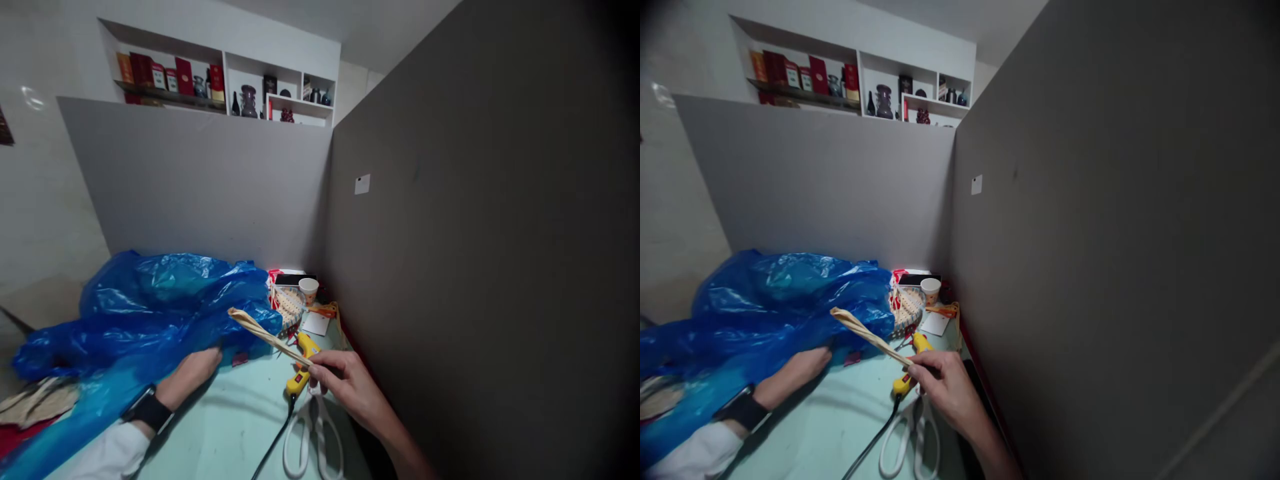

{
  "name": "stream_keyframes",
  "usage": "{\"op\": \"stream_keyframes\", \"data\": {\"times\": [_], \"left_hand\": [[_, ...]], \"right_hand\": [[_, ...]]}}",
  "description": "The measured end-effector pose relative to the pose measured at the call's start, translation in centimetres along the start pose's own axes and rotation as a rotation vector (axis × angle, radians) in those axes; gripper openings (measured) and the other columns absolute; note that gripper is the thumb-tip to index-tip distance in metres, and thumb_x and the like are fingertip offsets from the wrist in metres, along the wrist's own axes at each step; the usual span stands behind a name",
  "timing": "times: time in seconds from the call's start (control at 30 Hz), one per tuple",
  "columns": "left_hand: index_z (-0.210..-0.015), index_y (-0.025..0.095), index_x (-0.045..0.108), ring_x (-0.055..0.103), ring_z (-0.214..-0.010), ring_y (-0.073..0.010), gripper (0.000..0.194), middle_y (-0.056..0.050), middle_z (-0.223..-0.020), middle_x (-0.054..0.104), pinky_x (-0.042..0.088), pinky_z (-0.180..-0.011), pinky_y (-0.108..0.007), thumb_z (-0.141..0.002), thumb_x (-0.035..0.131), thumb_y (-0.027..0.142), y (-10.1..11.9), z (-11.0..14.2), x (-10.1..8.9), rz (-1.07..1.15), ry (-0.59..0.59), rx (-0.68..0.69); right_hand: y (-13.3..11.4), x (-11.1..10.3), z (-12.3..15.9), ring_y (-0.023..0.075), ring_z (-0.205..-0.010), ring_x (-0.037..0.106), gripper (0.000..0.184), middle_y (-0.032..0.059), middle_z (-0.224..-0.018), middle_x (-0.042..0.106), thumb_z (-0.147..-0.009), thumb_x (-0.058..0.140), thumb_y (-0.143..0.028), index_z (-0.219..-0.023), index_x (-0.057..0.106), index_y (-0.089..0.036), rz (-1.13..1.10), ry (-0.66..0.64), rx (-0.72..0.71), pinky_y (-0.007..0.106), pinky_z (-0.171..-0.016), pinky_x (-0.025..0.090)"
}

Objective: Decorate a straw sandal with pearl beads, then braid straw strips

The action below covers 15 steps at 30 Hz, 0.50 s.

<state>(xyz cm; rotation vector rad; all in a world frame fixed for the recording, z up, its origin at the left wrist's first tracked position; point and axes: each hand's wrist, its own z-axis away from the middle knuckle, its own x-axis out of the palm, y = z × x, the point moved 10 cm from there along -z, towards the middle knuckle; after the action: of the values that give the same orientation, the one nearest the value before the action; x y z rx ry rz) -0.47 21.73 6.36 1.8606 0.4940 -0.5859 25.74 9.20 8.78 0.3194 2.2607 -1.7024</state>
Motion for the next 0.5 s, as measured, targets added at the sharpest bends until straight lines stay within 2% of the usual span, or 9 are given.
{"op": "stream_keyframes", "data": {"times": [0.07, 0.13, 0.2, 0.27, 0.33, 0.4, 0.43, 0.5], "left_hand": [[-0.097, 0.017, 0.070, 0.070, -0.086, -0.0186, 0.022, -0.001, -0.097, 0.071, 0.058, -0.079, -0.034, -0.095, 0.065, 0.038, 0.3, 0.9, 0.7, -0.020, -0.106, -0.007], [-0.091, 0.019, 0.071, 0.070, -0.094, -0.0225, 0.012, -0.003, -0.095, 0.074, 0.055, -0.088, -0.043, -0.089, 0.073, 0.030, 1.2, 1.8, 0.8, -0.008, -0.161, -0.013], [-0.091, 0.020, 0.075, 0.069, -0.106, -0.0287, 0.014, -0.006, -0.101, 0.077, 0.047, -0.101, -0.050, -0.081, 0.077, 0.030, 2.4, 2.8, 0.7, 0.052, -0.179, -0.022], [-0.088, 0.023, 0.079, 0.068, -0.111, -0.0355, 0.020, -0.010, -0.105, 0.080, 0.045, -0.104, -0.050, -0.074, 0.077, 0.037, 3.8, 3.9, 1.0, 0.166, -0.204, -0.042], [-0.095, 0.022, 0.080, 0.069, -0.111, -0.0364, 0.035, -0.012, -0.109, 0.080, 0.051, -0.097, -0.046, -0.076, 0.071, 0.049, 5.2, 4.9, 1.3, 0.327, -0.215, -0.076], [-0.111, 0.020, 0.075, 0.069, -0.112, -0.0334, 0.050, -0.012, -0.117, 0.077, 0.056, -0.089, -0.041, -0.078, 0.065, 0.057, 6.3, 5.6, 1.4, 0.500, -0.191, -0.110], [-0.114, 0.020, 0.072, 0.069, -0.111, -0.0318, 0.054, -0.012, -0.115, 0.076, 0.057, -0.088, -0.039, -0.079, 0.063, 0.059, 6.6, 5.9, 1.3, 0.576, -0.166, -0.130], [-0.107, 0.018, 0.071, 0.070, -0.102, -0.0284, 0.050, -0.011, -0.103, 0.077, 0.055, -0.086, -0.036, -0.080, 0.064, 0.060, 6.7, 6.2, 0.9, 0.693, -0.106, -0.172]], "right_hand": [[0.0, -0.1, 0.0, 0.0165, -0.062, 0.057, 0.037, 0.0072, -0.070, 0.070, -0.090, 0.059, -0.042, -0.082, 0.078, -0.011, -0.016, 0.004, -0.007, 0.025, -0.059, 0.039], [0.0, -0.3, -0.1, 0.0157, -0.062, 0.055, 0.037, 0.0071, -0.070, 0.069, -0.090, 0.059, -0.042, -0.078, 0.077, -0.012, -0.015, 0.017, -0.019, 0.025, -0.059, 0.038], [0.1, -0.3, -0.2, 0.0154, -0.063, 0.055, 0.038, 0.0074, -0.070, 0.069, -0.089, 0.060, -0.043, -0.077, 0.076, -0.011, -0.018, 0.021, -0.019, 0.024, -0.059, 0.038], [0.3, 0.1, -0.4, 0.0154, -0.061, 0.056, 0.040, 0.0078, -0.070, 0.069, -0.089, 0.060, -0.047, -0.079, 0.076, -0.011, -0.035, 0.014, -0.003, 0.024, -0.058, 0.040], [0.2, 1.3, -0.4, 0.0151, -0.058, 0.056, 0.043, 0.0077, -0.068, 0.069, -0.088, 0.060, -0.051, -0.081, 0.075, -0.011, -0.052, -0.002, 0.012, 0.024, -0.056, 0.042], [-0.2, 3.3, -0.2, 0.0141, -0.054, 0.056, 0.043, 0.0069, -0.066, 0.068, -0.089, 0.059, -0.052, -0.081, 0.074, -0.012, -0.052, -0.035, 0.022, 0.023, -0.054, 0.043], [-0.5, 4.5, 0.1, 0.0134, -0.052, 0.056, 0.042, 0.0065, -0.066, 0.069, -0.089, 0.059, -0.051, -0.081, 0.074, -0.012, -0.046, -0.057, 0.029, 0.022, -0.053, 0.043], [-1.0, 6.6, 0.7, 0.0125, -0.049, 0.056, 0.037, 0.0058, -0.064, 0.070, -0.090, 0.060, -0.047, -0.081, 0.074, -0.013, -0.022, -0.083, 0.048, 0.021, -0.049, 0.041]]}}
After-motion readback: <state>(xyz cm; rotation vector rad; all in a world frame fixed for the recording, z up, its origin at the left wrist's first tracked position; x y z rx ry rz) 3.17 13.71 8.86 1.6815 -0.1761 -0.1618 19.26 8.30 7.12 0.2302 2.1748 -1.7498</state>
